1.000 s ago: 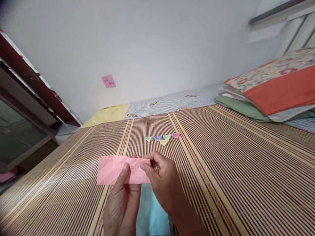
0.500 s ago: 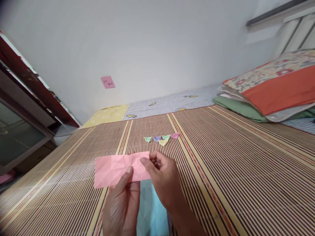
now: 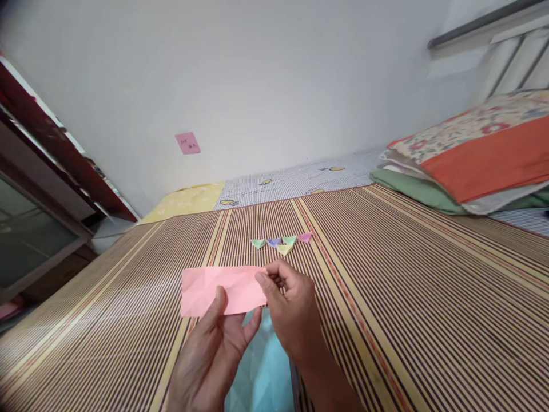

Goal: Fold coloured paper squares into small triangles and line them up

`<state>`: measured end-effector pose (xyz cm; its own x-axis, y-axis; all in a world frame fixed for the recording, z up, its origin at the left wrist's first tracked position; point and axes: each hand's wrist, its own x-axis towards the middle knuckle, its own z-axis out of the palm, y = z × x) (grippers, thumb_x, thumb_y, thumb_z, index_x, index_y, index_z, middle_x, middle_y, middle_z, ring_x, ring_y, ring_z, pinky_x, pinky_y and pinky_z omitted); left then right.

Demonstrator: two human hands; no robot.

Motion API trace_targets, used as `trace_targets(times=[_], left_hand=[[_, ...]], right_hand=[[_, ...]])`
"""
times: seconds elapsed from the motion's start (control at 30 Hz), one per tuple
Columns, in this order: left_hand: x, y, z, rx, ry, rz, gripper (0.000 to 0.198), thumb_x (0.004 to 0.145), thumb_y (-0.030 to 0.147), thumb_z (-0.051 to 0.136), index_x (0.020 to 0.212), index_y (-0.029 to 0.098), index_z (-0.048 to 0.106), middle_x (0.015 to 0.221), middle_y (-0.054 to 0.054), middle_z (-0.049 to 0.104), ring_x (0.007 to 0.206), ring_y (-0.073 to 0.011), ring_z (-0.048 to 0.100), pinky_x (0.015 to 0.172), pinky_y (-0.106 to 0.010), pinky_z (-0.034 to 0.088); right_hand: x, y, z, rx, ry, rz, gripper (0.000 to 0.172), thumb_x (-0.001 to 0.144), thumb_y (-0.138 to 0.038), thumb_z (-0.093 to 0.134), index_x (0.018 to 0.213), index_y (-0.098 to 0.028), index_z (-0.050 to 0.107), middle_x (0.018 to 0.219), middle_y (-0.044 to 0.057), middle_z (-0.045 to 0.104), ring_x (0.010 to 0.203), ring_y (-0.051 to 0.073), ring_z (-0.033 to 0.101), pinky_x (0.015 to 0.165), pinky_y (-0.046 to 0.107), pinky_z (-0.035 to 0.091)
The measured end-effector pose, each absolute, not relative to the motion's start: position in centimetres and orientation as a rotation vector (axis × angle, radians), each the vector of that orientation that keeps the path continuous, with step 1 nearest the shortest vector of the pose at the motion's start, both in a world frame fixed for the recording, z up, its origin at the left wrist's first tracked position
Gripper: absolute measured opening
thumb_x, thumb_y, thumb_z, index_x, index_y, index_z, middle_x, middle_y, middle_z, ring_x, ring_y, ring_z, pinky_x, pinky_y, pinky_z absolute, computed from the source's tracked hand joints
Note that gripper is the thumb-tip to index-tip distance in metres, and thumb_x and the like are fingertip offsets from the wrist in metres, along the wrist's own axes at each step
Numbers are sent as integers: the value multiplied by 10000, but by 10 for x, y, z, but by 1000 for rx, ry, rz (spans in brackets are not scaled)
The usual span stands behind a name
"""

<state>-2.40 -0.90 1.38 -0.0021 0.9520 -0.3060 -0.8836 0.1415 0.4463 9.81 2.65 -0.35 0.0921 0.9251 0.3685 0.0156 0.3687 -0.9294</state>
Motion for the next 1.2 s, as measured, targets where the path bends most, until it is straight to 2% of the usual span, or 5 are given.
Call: trace_targets(times=[0.43,0.6,0.77,0.97,1.2], left_hand=[[-27,-5,16,134,916,1642,181,873,2,668,1009,121,686,863,-63,758,724,-166,745,583,-235,627],[-51,-8,12,312,897,1829,246,896,330,731,1058,147,758,1063,-115,770,944,-187,738,750,-221,595],[-78,-33,39,839,1485,1882,314,765,230,857,1072,241,792,1255,-55,738,1286,-190,581,897,-177,519],[-66,-47,38,1334,1337,1137,19,764,235,826,760,218,818,771,-65,766,749,-204,687,678,-244,532],[-66,-39,25,1396,1351,1062,405,883,408,678,558,176,607,538,23,487,530,-110,421,515,-230,309]], right_hand=[[100,27,-3,-930,-1374,756,123,923,-269,650,826,-197,672,707,-17,613,661,151,562,622,260,436],[116,35,-8,-905,-1296,931,174,923,-327,648,824,-184,641,717,-12,576,666,152,537,600,258,425],[139,30,6,-930,-1709,1014,209,928,-253,624,727,-194,628,657,-35,523,628,134,474,565,249,354],[140,19,17,-781,-1871,1189,174,938,-265,631,779,-198,655,704,-29,586,655,128,518,573,240,373],[135,16,17,-764,-1721,1196,175,971,-310,624,853,-197,686,726,-22,604,660,113,533,580,231,394]])
